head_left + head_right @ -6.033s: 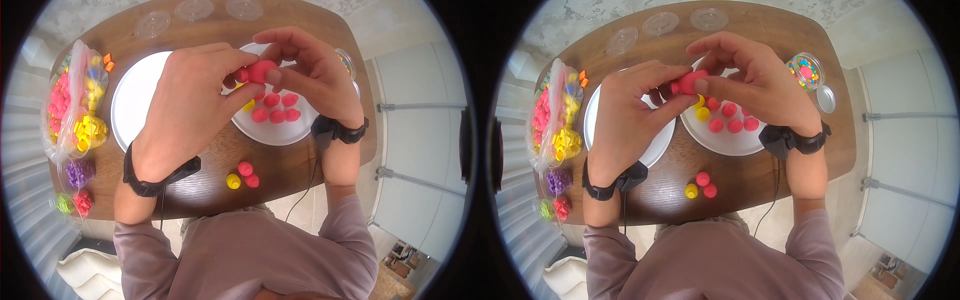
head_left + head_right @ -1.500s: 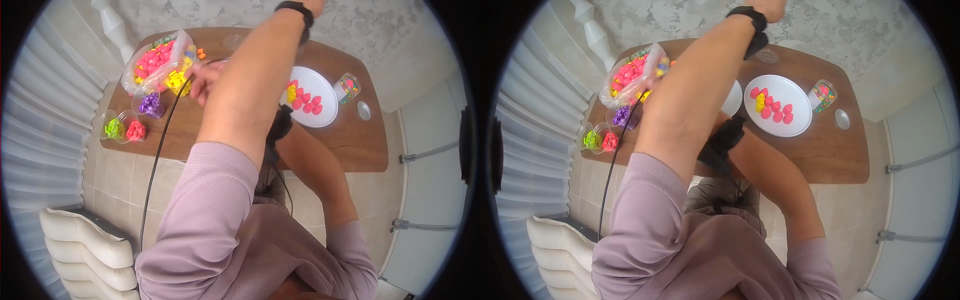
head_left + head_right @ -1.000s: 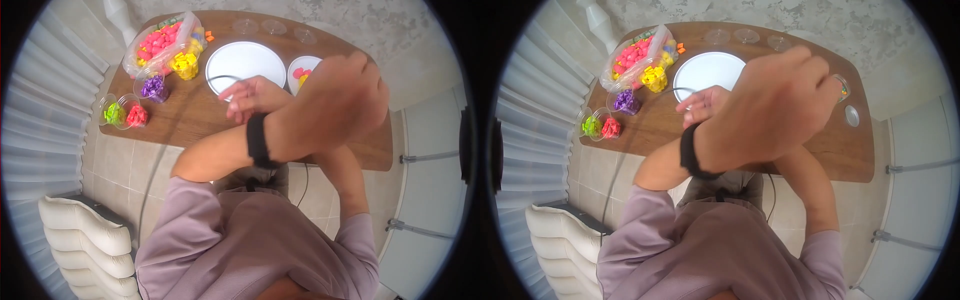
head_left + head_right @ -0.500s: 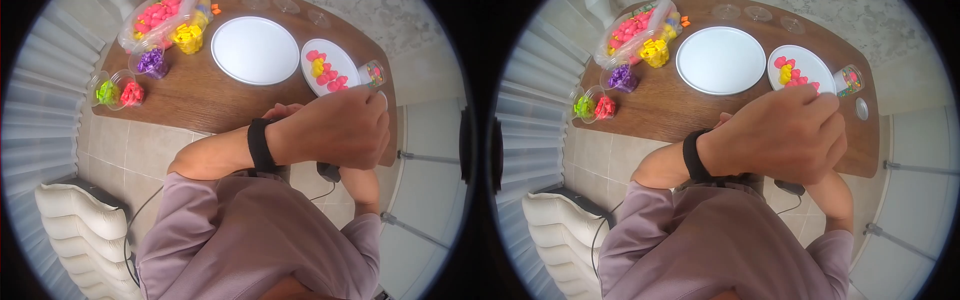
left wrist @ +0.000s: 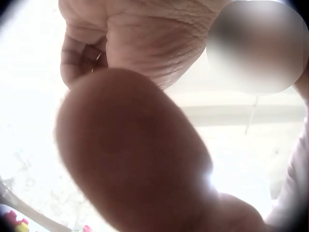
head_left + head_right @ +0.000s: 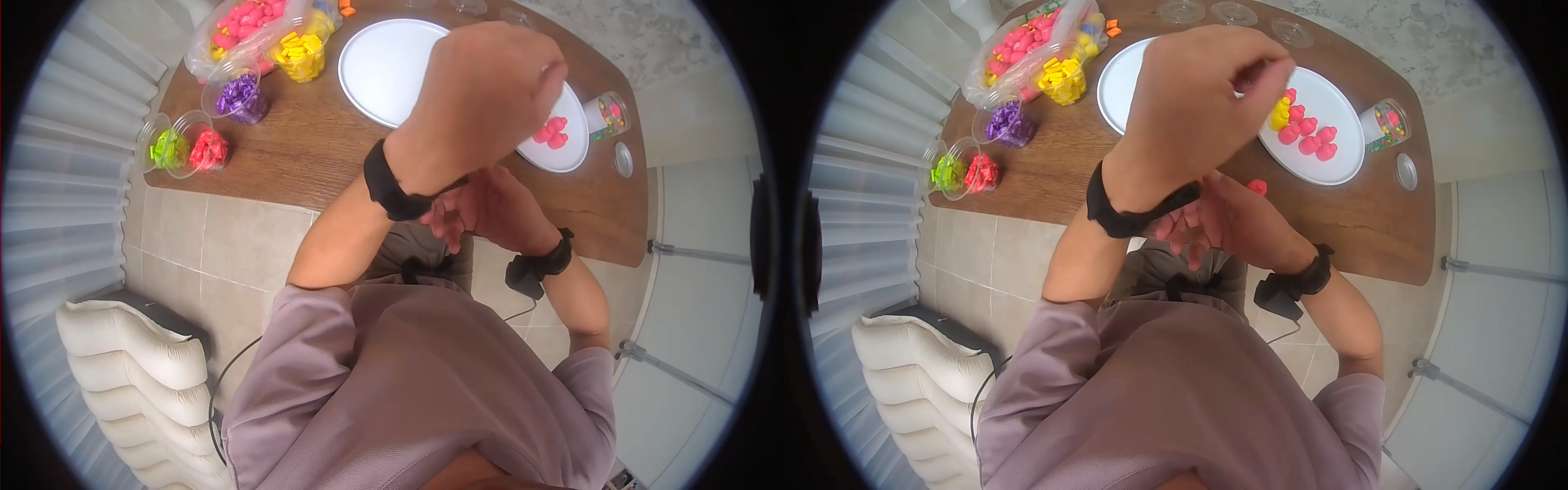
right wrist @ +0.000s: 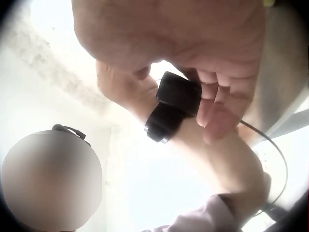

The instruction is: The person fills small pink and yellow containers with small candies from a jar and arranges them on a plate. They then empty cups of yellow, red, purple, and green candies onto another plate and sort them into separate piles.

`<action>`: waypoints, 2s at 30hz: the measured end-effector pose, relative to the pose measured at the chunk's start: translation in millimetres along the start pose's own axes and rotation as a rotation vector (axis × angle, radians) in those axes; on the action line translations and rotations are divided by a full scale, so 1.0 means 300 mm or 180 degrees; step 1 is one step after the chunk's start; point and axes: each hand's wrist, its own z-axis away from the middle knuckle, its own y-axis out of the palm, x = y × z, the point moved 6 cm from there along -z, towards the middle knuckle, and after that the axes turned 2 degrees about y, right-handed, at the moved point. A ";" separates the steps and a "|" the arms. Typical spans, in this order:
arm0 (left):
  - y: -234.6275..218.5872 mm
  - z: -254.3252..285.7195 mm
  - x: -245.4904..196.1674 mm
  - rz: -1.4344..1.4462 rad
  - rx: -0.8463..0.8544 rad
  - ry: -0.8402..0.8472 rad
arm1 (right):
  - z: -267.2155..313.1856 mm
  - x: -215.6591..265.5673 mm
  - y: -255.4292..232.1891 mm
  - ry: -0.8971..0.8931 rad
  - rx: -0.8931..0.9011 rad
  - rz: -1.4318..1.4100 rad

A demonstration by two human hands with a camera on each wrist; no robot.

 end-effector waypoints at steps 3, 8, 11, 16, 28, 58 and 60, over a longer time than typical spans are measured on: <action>0.003 0.020 0.079 0.0644 -0.0126 -0.0752 | -0.004 -0.011 -0.010 -0.0309 -0.0248 0.1639; 0.017 0.038 0.111 0.0457 -0.0283 -0.0872 | -0.028 0.003 0.036 -0.0717 -0.1038 0.2070; 0.006 0.041 0.121 0.0214 -0.0196 -0.0735 | -0.018 0.007 0.024 -0.0664 -0.1211 0.1972; -0.026 -0.018 0.079 -0.0553 -0.0130 -0.0241 | -0.008 -0.011 -0.009 -0.0713 -0.1334 0.1661; 0.085 0.025 0.174 0.2718 -0.0229 -0.2785 | -0.005 0.002 0.000 -0.1179 -0.1611 0.1712; 0.123 0.035 0.230 0.2280 -0.0767 -0.2329 | 0.032 0.017 -0.055 -0.1984 -0.2401 0.1333; 0.159 0.056 0.250 0.3123 -0.0813 -0.2723 | 0.024 0.024 -0.052 -0.2093 -0.2319 0.1425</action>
